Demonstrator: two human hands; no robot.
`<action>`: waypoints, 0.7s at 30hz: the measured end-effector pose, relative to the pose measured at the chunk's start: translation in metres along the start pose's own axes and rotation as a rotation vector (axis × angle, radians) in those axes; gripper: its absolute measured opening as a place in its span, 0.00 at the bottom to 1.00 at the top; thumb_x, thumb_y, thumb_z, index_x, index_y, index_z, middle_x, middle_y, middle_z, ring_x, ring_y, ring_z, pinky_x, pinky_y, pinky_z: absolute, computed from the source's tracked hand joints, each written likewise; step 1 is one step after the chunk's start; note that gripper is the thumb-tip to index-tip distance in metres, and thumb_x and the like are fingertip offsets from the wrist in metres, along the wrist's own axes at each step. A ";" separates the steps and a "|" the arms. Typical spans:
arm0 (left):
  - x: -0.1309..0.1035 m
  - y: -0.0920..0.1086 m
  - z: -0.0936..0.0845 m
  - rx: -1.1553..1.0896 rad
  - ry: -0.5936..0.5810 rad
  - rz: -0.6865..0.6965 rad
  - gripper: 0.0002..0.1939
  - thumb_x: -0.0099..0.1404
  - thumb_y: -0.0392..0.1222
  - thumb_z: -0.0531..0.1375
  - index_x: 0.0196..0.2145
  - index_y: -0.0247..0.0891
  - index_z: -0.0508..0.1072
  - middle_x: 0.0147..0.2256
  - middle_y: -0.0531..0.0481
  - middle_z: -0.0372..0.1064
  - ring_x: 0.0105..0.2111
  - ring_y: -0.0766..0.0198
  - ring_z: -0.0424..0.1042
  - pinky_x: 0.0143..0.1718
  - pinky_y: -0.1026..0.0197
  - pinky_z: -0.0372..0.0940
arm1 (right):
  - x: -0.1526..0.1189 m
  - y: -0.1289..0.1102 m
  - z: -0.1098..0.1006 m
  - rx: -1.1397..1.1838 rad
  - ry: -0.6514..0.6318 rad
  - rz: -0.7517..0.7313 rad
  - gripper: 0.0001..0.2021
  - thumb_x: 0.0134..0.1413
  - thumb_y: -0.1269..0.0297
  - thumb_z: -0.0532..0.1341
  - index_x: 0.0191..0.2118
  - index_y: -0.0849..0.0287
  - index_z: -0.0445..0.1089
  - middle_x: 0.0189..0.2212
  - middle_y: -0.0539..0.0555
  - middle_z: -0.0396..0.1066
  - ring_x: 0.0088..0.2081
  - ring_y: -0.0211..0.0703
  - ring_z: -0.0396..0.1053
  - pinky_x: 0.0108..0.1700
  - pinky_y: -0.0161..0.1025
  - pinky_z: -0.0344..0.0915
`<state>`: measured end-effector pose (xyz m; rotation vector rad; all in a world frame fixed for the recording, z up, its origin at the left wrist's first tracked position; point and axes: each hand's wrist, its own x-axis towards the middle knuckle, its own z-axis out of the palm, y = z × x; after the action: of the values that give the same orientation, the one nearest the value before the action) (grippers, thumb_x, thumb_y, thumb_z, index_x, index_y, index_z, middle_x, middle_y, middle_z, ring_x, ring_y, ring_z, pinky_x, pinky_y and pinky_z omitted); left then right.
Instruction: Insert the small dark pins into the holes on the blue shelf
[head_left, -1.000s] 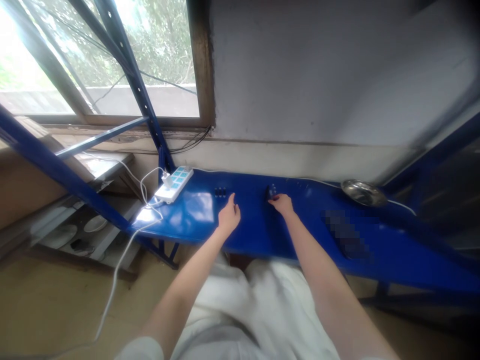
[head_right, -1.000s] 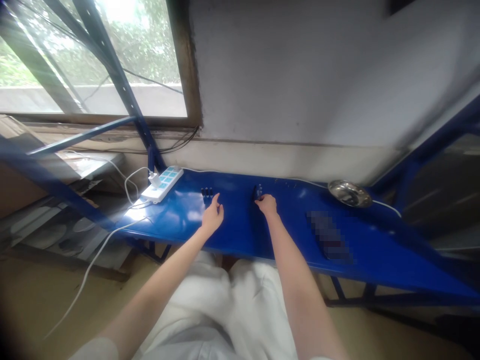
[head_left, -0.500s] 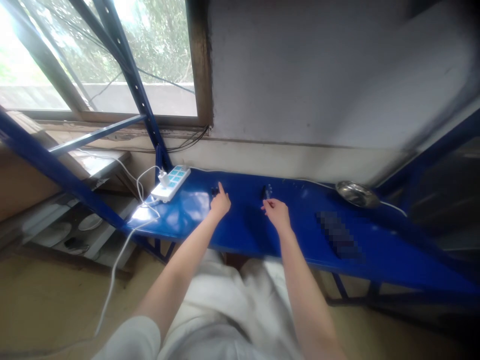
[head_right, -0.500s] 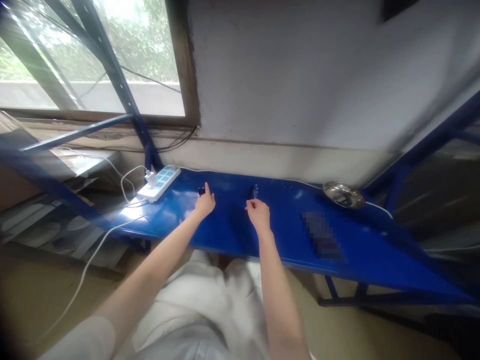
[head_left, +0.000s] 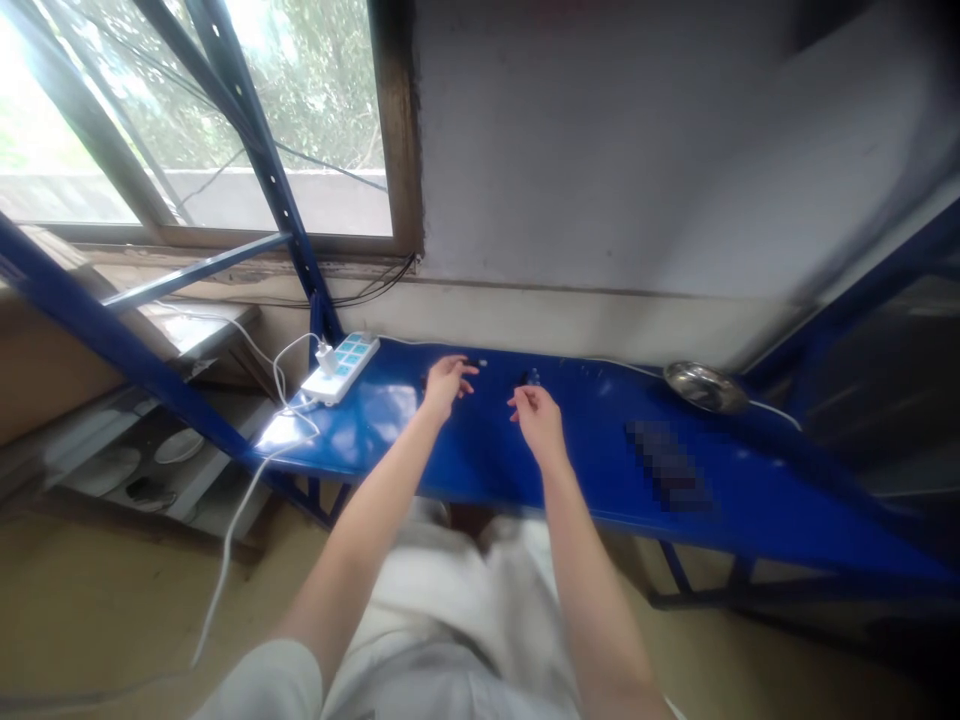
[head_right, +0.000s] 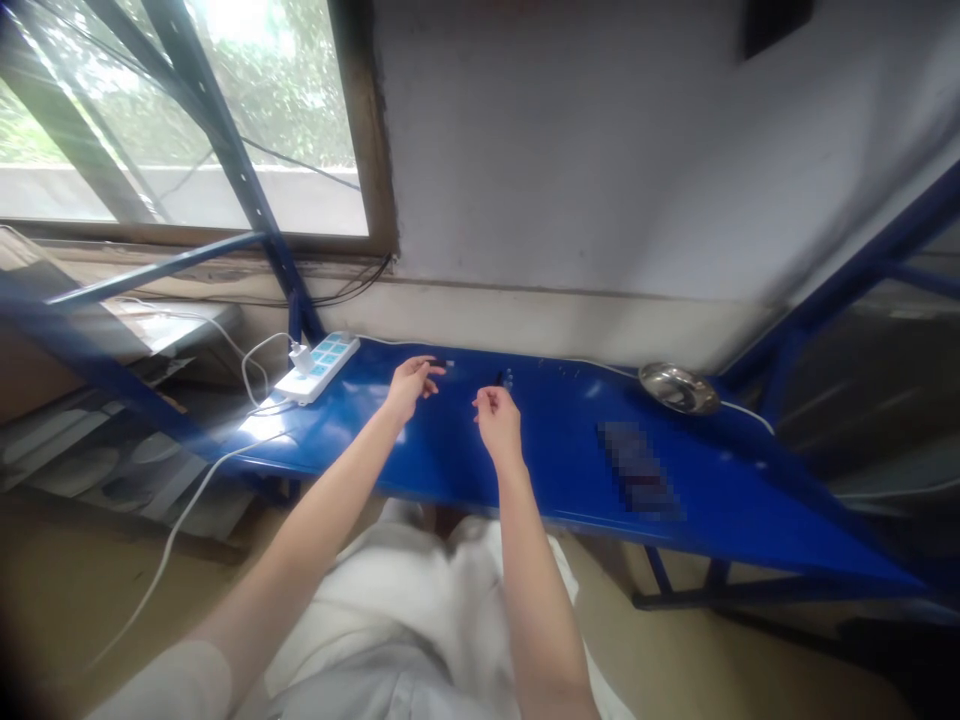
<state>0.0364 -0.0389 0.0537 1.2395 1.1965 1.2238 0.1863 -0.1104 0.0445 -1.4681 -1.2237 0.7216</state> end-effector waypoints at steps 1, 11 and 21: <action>-0.006 0.009 0.003 -0.089 -0.022 0.037 0.10 0.65 0.37 0.49 0.43 0.33 0.64 0.35 0.45 0.72 0.16 0.76 0.63 0.16 0.71 0.53 | 0.001 -0.006 0.002 0.019 0.015 -0.007 0.17 0.51 0.49 0.53 0.34 0.58 0.64 0.29 0.52 0.70 0.22 0.34 0.66 0.27 0.34 0.62; -0.065 0.049 0.009 -0.129 -0.161 0.277 0.13 0.63 0.45 0.53 0.42 0.35 0.64 0.31 0.49 0.71 0.16 0.76 0.64 0.17 0.72 0.55 | -0.004 -0.054 0.017 0.203 0.035 -0.180 0.26 0.51 0.40 0.48 0.17 0.57 0.53 0.15 0.46 0.55 0.19 0.32 0.53 0.21 0.32 0.52; -0.071 0.051 0.006 -0.051 -0.139 0.310 0.10 0.63 0.44 0.52 0.40 0.36 0.65 0.23 0.56 0.65 0.12 0.76 0.61 0.14 0.71 0.54 | -0.008 -0.056 0.021 0.371 -0.001 -0.203 0.24 0.52 0.43 0.50 0.18 0.57 0.50 0.15 0.45 0.50 0.18 0.31 0.50 0.20 0.32 0.50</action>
<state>0.0422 -0.1119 0.1024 1.4847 0.8889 1.3575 0.1477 -0.1144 0.0911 -1.0243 -1.1482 0.7634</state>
